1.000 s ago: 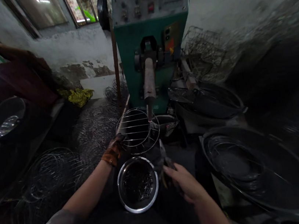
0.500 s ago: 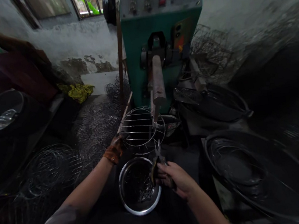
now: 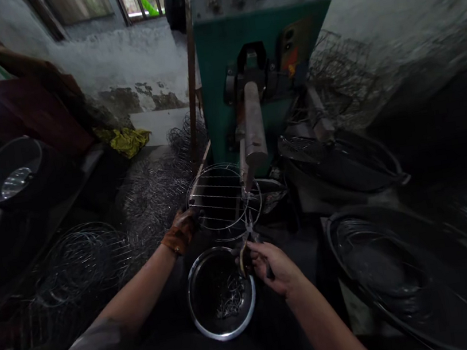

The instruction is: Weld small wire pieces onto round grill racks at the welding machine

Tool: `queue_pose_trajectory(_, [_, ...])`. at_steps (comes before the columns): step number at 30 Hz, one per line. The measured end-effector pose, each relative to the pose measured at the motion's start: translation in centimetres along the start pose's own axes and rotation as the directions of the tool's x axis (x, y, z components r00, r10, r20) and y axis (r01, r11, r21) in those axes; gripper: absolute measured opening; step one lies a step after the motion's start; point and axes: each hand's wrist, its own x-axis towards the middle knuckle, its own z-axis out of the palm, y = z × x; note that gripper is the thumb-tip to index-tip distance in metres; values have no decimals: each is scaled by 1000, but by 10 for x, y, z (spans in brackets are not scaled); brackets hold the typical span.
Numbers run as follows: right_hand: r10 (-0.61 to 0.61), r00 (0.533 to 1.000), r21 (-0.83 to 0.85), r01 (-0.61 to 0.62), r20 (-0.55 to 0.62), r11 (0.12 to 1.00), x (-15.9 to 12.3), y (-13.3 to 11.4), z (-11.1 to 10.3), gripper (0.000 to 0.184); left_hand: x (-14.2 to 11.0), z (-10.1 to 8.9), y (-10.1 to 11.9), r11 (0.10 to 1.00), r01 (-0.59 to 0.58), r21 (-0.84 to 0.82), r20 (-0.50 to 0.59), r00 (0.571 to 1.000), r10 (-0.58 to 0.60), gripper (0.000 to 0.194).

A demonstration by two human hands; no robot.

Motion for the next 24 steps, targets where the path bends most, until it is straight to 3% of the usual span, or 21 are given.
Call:
queue_pose_trajectory(3, [-11,1000,1,11,4,1000,3,7,3,13,4,-5,1,1000,8,-1,-23,1000,-8,45])
queue_pose_trajectory(8, [21,998,-23,-20,57,1000,6,22,11,19,12,-13,7,999,16,-33,-95,995,-19,40])
queue_pose_trajectory(11, [11,998,-13,-10,68,1000,9,27,18,17,17,-11,20,1000,23,-20,-43,999,-24,47])
queue_pose_trajectory(16, [36,993,29,-39,110,999,26,31,34,18,30,-2,55,992,-106,71,51,993,102,62])
queue_pose_trajectory(18, [47,993,54,-53,105,997,32,35,38,18,34,-3,60,988,-127,90,58,991,122,66])
queue_pose_trajectory(21, [76,995,54,-79,58,995,31,41,36,18,34,-14,43,996,-82,32,58,995,80,63])
queue_pose_trajectory(24, [-35,999,40,36,-16,999,18,43,27,21,25,-27,9,1000,-1,-3,45,999,1,54])
